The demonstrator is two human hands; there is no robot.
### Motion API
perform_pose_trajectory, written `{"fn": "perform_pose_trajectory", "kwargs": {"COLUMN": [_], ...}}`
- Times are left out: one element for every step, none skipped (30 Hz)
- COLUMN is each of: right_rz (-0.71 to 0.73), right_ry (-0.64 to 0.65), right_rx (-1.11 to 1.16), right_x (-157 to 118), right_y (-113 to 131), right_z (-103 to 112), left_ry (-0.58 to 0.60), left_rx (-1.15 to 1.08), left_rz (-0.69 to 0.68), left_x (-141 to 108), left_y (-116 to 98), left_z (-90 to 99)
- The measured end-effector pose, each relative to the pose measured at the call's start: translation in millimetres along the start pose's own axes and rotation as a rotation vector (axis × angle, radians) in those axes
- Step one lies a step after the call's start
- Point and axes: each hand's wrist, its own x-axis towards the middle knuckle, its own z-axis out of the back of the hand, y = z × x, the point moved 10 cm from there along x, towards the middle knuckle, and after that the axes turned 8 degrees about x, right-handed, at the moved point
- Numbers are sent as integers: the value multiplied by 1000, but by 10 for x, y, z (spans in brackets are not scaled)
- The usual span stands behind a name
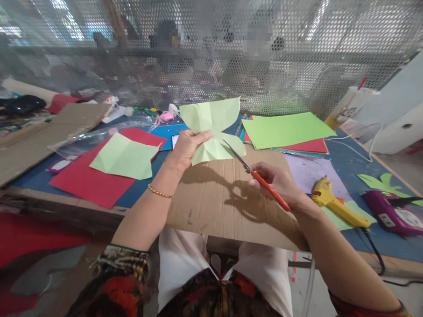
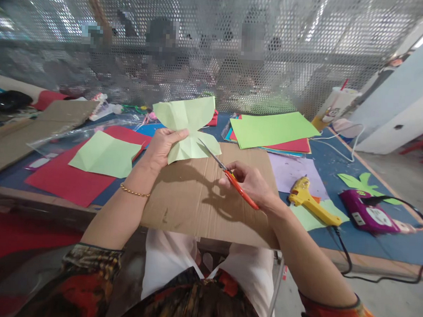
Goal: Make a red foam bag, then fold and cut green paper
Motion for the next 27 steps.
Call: {"fn": "perform_pose_trajectory", "kwargs": {"right_rz": [7, 16, 25, 29, 30, 29, 27, 24, 22, 23, 26, 29, 29, 27, 22, 16, 13, 12, 14, 17, 20, 23, 24, 23, 21, 20, 18], "right_ry": [0, -2, -2, -1, 1, -1, -3, -3, -1, 2, 6, 10, 12, 12, 13, 17, 21, 24, 28, 29, 28, 24, 20, 19, 21, 22, 26], "right_rx": [4, 9, 14, 15, 9, -1, -12, -23, -29, -30, -26, -20, -14, -9, -4, 3, 11, 20, 26, 31, 31, 31, 32, 35, 40, 45, 46], "right_x": [8, 17, 26, 35, 43, 51, 58, 63, 67, 70, 71, 70, 68, 66, 62, 57, 52, 47, 42, 38, 34, 31, 29, 29, 29, 30, 32], "right_y": [-16, -35, -55, -80, -106, -130, -152, -170, -183, -189, -190, -187, -184, -181, -177, -172, -162, -148, -130, -112, -95, -81, -72, -68, -69, -73, -79], "right_z": [3, 8, 15, 20, 26, 37, 49, 58, 64, 68, 68, 66, 62, 59, 53, 42, 32, 22, 11, 5, 3, 4, 6, 7, 4, 4, 2], "left_ry": [3, 8, 13, 18, 22, 25, 28, 30, 31, 33, 35, 36, 38, 40, 44, 49, 55, 61, 68, 74, 79, 82, 82, 80, 77, 74, 73], "left_rx": [3, 6, 9, 9, 8, 5, 2, -2, -5, -6, -4, -2, 1, 2, 4, 6, 10, 14, 19, 23, 25, 25, 25, 25, 25, 25, 25], "left_rz": [2, 3, 5, 4, 2, -1, -5, -9, -13, -16, -18, -19, -20, -19, -16, -11, -2, 8, 19, 28, 34, 37, 39, 41, 43, 46, 49], "left_x": [1, 2, 3, 3, 3, 3, 4, 4, 5, 6, 6, 6, 7, 8, 8, 9, 10, 11, 10, 8, 5, 1, -3, -7, -10, -12, -14], "left_y": [4, 8, 10, 11, 9, 6, 2, -2, -7, -11, -13, -14, -14, -13, -9, -2, 8, 19, 31, 40, 45, 47, 48, 50, 54, 58, 63], "left_z": [-1, -3, -6, -11, -15, -20, -24, -27, -30, -32, -34, -35, -35, -36, -39, -43, -49, -56, -65, -72, -80, -86, -89, -90, -89, -87, -86]}}
